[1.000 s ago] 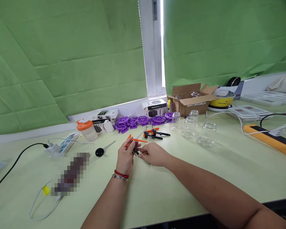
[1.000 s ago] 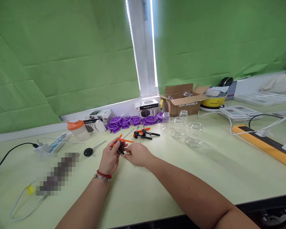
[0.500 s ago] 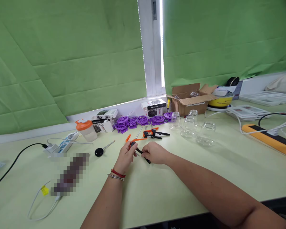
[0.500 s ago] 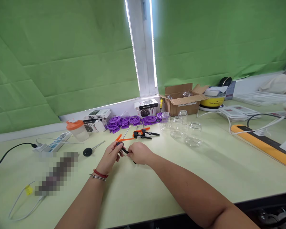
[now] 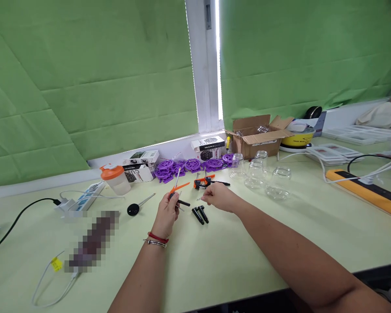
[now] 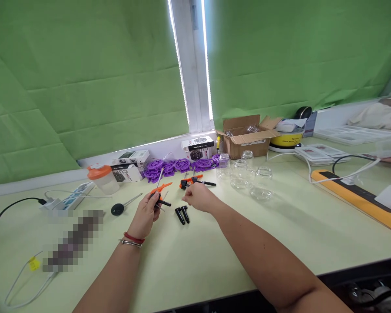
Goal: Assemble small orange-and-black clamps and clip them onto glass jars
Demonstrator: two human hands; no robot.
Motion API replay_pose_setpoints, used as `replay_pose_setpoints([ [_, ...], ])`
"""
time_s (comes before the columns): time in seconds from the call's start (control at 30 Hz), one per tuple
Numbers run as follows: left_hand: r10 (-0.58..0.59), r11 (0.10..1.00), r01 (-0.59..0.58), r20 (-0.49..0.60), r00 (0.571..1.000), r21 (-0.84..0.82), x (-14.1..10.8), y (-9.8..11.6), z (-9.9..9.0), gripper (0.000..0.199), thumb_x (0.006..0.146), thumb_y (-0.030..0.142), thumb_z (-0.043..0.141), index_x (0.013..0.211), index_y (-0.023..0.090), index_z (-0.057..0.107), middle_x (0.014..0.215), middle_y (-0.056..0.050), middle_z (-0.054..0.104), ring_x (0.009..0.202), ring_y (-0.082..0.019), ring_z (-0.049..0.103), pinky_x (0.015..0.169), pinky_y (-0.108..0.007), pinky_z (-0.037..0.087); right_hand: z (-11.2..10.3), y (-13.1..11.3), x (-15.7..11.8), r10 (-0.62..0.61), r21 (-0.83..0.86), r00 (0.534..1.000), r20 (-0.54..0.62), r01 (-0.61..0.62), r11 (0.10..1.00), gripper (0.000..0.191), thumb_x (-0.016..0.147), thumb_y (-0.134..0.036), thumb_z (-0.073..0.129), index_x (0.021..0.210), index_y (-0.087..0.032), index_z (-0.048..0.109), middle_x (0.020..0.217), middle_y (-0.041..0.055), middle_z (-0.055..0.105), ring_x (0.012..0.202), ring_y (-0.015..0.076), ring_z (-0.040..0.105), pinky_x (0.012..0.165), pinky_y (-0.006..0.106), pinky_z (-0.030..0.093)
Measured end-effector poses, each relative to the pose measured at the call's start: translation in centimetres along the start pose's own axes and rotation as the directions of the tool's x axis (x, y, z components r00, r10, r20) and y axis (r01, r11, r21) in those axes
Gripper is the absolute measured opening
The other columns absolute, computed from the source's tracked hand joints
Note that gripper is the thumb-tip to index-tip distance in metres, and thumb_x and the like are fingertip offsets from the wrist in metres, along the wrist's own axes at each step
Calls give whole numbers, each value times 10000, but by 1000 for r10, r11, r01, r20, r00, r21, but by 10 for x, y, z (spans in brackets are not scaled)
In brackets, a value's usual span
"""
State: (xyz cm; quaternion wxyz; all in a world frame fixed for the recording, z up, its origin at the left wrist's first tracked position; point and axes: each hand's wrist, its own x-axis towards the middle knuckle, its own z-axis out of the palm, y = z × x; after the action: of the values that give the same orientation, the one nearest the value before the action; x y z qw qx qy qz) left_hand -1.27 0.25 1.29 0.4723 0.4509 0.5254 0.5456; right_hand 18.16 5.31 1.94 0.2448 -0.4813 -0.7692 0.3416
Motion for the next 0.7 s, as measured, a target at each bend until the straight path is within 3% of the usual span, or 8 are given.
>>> replay_pose_setpoints([
  [0.1, 0, 1000, -1, -22, 1000, -15, 3, -4, -1, 369, 761, 527, 587, 813, 183, 463, 595, 86, 405, 383, -4, 273, 367, -148, 167, 4, 3, -7, 136, -129, 980, 142, -118, 985, 214, 703, -382, 640, 653, -173, 642, 635, 16, 618, 503, 114, 488, 440, 226, 323],
  [0.2, 0, 1000, -1, -18, 1000, -30, 4, -8, -2, 373, 762, 534, 583, 827, 186, 464, 614, 83, 413, 378, 0, 264, 363, -150, 155, 15, 0, -12, 211, -242, 958, 196, -161, 957, 213, 658, -388, 674, 682, -179, 640, 652, 21, 619, 543, 133, 517, 450, 231, 330],
  [0.5, 16, 999, -16, 6, 1000, -28, 6, -13, 0, 369, 782, 546, 552, 818, 201, 429, 647, 76, 443, 363, -23, 367, 334, -162, 234, 17, 11, -4, 285, -376, 953, 106, -227, 899, 155, 647, -273, 652, 760, -169, 628, 815, 84, 645, 659, 190, 588, 478, 243, 338],
  [0.7, 35, 999, -35, 1, 999, 4, 5, -18, 2, 380, 773, 552, 550, 841, 192, 448, 640, 70, 468, 385, -54, 460, 335, -186, 323, 14, 11, -5, 245, -395, 966, 79, -195, 898, 301, 615, -396, 707, 811, -182, 623, 884, 93, 642, 762, 236, 592, 529, 263, 342],
])
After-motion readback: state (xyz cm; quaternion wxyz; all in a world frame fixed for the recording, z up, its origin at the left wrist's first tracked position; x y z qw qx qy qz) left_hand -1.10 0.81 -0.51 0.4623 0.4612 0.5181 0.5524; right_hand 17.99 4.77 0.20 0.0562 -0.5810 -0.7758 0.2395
